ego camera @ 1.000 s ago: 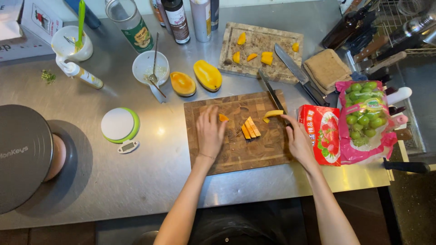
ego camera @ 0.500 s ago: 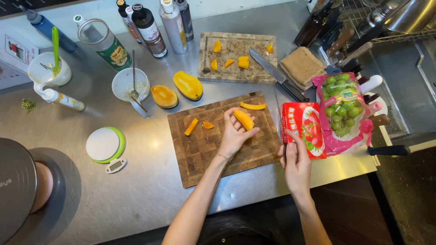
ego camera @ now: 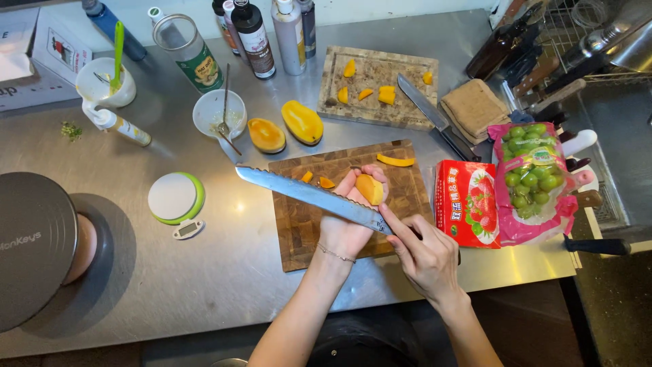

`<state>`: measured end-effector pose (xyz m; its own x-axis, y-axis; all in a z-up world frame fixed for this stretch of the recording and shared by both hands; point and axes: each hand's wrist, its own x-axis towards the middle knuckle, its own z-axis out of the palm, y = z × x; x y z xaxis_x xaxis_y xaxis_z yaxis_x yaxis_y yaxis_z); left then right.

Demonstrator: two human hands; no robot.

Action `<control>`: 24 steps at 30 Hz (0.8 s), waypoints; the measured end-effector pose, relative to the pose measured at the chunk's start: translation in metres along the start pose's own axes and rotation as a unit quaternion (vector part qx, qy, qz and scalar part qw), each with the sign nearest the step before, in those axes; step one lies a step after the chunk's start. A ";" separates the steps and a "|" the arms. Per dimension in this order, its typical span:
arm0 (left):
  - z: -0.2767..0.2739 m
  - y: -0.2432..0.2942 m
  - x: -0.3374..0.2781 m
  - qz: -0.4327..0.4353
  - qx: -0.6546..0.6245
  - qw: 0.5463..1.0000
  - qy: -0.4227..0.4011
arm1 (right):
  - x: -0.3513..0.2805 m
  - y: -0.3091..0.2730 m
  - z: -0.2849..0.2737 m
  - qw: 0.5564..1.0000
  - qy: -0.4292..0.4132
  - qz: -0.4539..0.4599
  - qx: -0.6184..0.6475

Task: The person slices ripe mangoes on a wooden cutting board, cutting wedges off the pit with a serrated knife and arranging the slices. They peel and trim a second mango, moving cut pieces and peels aside on the board as they work.

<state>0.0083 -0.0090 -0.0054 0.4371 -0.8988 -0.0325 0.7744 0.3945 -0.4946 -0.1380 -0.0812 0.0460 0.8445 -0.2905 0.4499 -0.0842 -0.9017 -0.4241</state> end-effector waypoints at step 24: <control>0.027 -0.013 -0.016 -0.089 0.226 0.970 -0.007 | 0.008 -0.001 -0.036 0.994 -0.066 0.080 0.037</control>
<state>0.0034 0.0050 0.0248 0.2811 -0.9591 0.0328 0.9585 0.2789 -0.0596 -0.1505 -0.0943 0.0781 0.8860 -0.3796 0.2665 -0.1886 -0.8199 -0.5406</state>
